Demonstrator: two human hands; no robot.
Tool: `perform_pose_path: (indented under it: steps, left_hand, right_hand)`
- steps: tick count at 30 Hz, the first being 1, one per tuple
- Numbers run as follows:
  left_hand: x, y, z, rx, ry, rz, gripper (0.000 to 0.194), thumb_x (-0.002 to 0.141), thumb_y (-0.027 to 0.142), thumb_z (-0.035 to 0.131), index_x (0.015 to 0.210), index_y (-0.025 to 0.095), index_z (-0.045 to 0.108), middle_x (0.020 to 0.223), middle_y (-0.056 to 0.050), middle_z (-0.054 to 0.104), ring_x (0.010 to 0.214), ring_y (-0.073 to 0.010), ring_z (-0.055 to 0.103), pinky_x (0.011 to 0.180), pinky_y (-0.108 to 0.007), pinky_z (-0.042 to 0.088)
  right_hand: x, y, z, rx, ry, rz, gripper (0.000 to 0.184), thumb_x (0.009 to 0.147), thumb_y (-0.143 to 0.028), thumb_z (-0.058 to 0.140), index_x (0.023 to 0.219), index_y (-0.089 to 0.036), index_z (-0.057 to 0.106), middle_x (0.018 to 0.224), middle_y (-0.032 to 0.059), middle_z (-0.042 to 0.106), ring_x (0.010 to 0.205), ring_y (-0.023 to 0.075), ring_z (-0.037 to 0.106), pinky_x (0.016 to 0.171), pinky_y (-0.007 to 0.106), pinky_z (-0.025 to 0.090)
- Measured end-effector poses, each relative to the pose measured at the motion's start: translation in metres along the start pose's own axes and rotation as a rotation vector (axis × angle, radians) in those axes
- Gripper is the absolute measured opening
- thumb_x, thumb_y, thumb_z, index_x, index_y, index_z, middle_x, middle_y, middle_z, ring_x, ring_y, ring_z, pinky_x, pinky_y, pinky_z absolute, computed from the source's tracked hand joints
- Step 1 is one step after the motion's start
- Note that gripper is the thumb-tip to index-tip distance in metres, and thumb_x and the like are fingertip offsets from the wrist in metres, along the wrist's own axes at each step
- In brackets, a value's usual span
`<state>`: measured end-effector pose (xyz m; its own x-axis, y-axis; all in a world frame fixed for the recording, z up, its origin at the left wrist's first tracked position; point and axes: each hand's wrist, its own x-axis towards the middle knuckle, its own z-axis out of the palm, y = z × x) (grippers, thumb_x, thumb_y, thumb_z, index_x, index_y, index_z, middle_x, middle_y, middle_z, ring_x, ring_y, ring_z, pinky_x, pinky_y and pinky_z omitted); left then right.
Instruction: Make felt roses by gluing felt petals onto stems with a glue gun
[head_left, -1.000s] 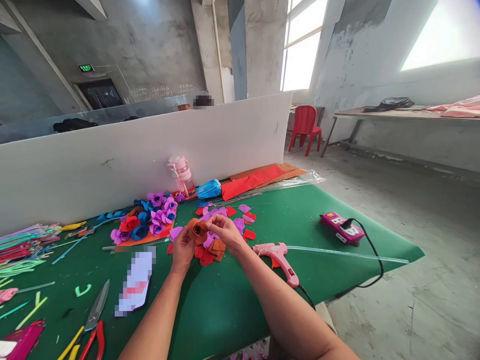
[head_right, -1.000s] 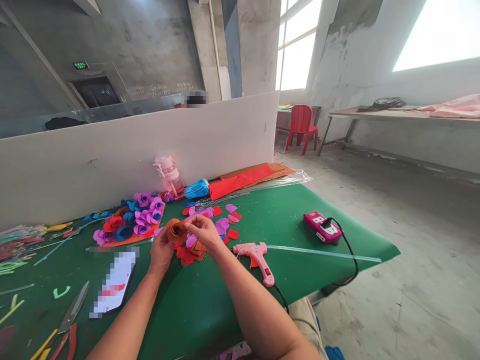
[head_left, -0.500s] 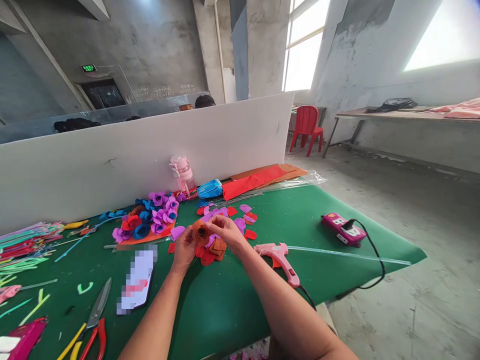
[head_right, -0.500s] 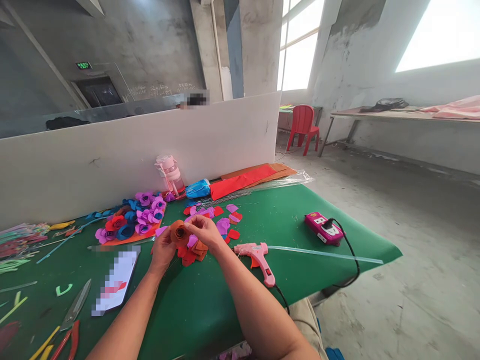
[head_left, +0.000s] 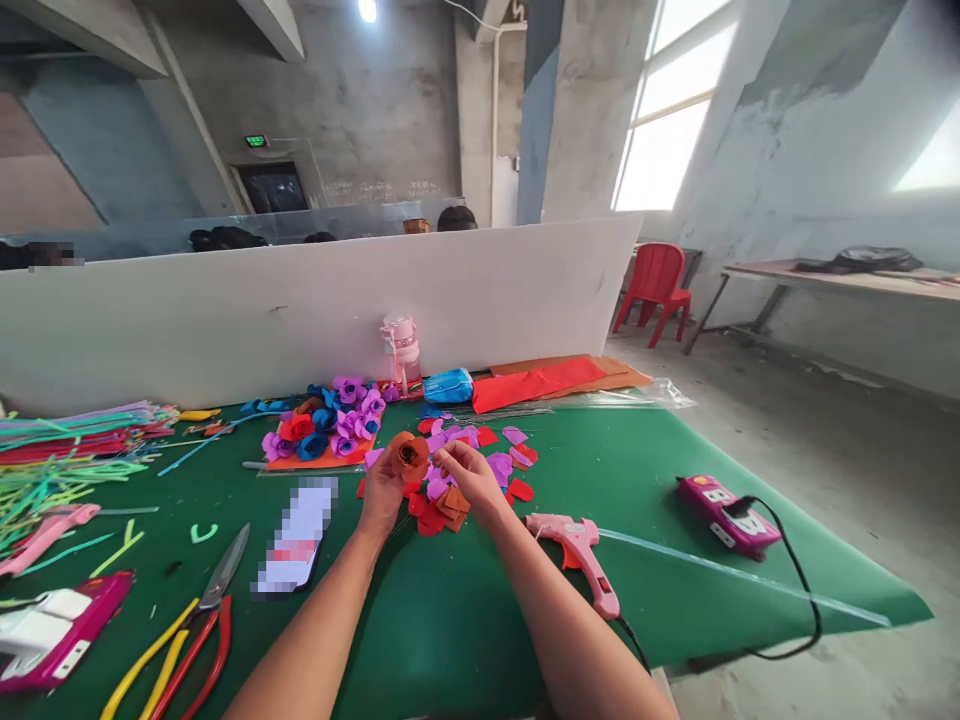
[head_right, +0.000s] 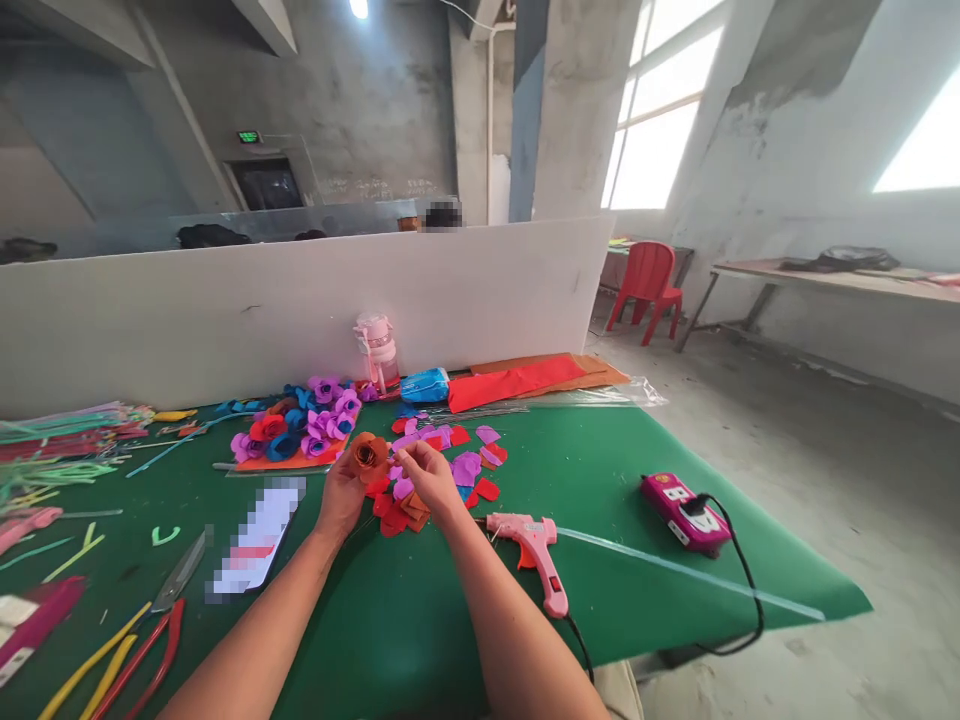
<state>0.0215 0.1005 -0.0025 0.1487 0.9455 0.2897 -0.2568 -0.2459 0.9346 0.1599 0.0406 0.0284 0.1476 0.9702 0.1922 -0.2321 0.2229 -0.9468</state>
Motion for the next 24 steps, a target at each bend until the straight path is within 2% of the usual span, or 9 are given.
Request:
perform_pose_path:
  steps: [3, 7, 10, 13, 15, 18, 22, 24]
  left_hand:
    - [0.002, -0.003, -0.001, 0.014, 0.039, 0.020, 0.045, 0.061, 0.024, 0.074, 0.105, 0.016, 0.063, 0.101, -0.007, 0.069, 0.093, -0.0204, 0.063, 0.082, -0.034, 0.051]
    - [0.003, -0.007, -0.004, 0.103, 0.050, 0.073, 0.031, 0.067, 0.026, 0.067, 0.096, 0.015, 0.063, 0.092, -0.006, 0.070, 0.086, -0.0193, 0.065, 0.074, -0.031, 0.052]
    - [0.002, -0.008, -0.007, 0.163, 0.045, 0.089, 0.024, 0.070, 0.029, 0.064, 0.089, 0.015, 0.060, 0.085, -0.005, 0.069, 0.079, -0.0183, 0.065, 0.067, -0.029, 0.053]
    - [-0.001, -0.006, -0.007, 0.277, 0.043, 0.131, 0.017, 0.072, 0.028, 0.062, 0.084, 0.016, 0.058, 0.081, -0.004, 0.068, 0.076, -0.0166, 0.065, 0.067, -0.026, 0.051]
    - [-0.003, -0.004, -0.007, 0.375, 0.032, 0.156, 0.014, 0.073, 0.026, 0.061, 0.084, 0.017, 0.058, 0.079, -0.002, 0.067, 0.075, -0.0159, 0.064, 0.067, -0.025, 0.050]
    - [-0.005, -0.002, -0.005, 0.461, -0.001, 0.167, 0.015, 0.075, 0.025, 0.060, 0.087, 0.018, 0.059, 0.077, -0.001, 0.067, 0.073, -0.0153, 0.063, 0.066, -0.025, 0.048]
    - [-0.005, -0.002, -0.004, 0.452, -0.070, 0.171, 0.020, 0.074, 0.024, 0.060, 0.093, 0.018, 0.060, 0.082, -0.002, 0.068, 0.075, -0.0151, 0.062, 0.068, -0.025, 0.048]
    - [-0.006, -0.001, -0.004, 0.449, -0.101, 0.173, 0.019, 0.074, 0.024, 0.060, 0.091, 0.017, 0.062, 0.080, -0.002, 0.068, 0.073, -0.0151, 0.061, 0.067, -0.025, 0.048]
  right_hand:
    - [-0.001, 0.007, 0.005, -0.031, -0.004, 0.008, 0.031, 0.071, -0.049, 0.064, 0.073, -0.019, 0.056, 0.069, -0.0012, 0.056, 0.058, 0.0104, 0.046, 0.057, 0.025, 0.036]
    - [-0.004, 0.011, 0.010, -0.021, 0.026, 0.036, 0.032, 0.070, -0.049, 0.066, 0.074, -0.019, 0.057, 0.069, -0.0008, 0.058, 0.056, 0.0104, 0.047, 0.057, 0.025, 0.038]
    - [-0.006, 0.015, 0.012, 0.082, 0.000, 0.150, 0.034, 0.069, -0.051, 0.067, 0.075, -0.019, 0.056, 0.072, 0.0001, 0.060, 0.052, 0.0088, 0.047, 0.052, 0.024, 0.038]
    - [-0.007, 0.020, 0.013, 0.252, -0.034, 0.287, 0.037, 0.067, -0.051, 0.069, 0.078, -0.018, 0.057, 0.073, 0.0011, 0.062, 0.048, 0.0079, 0.048, 0.046, 0.022, 0.036]
    - [-0.007, 0.022, 0.013, 0.344, -0.019, 0.328, 0.037, 0.065, -0.049, 0.072, 0.079, -0.018, 0.057, 0.070, 0.0009, 0.061, 0.048, 0.0081, 0.048, 0.045, 0.021, 0.036]
    - [-0.006, 0.022, 0.012, 0.370, 0.027, 0.287, 0.034, 0.063, -0.046, 0.074, 0.074, -0.018, 0.056, 0.060, -0.0022, 0.056, 0.046, 0.0079, 0.046, 0.045, 0.021, 0.036]
    - [-0.004, 0.019, 0.007, 0.246, 0.097, 0.154, 0.033, 0.062, -0.044, 0.074, 0.071, -0.018, 0.056, 0.054, -0.0051, 0.051, 0.047, 0.0072, 0.043, 0.049, 0.021, 0.036]
    - [-0.003, 0.018, 0.005, 0.190, 0.104, 0.134, 0.033, 0.063, -0.046, 0.073, 0.071, -0.019, 0.057, 0.054, -0.0051, 0.051, 0.048, 0.0079, 0.043, 0.050, 0.022, 0.036]
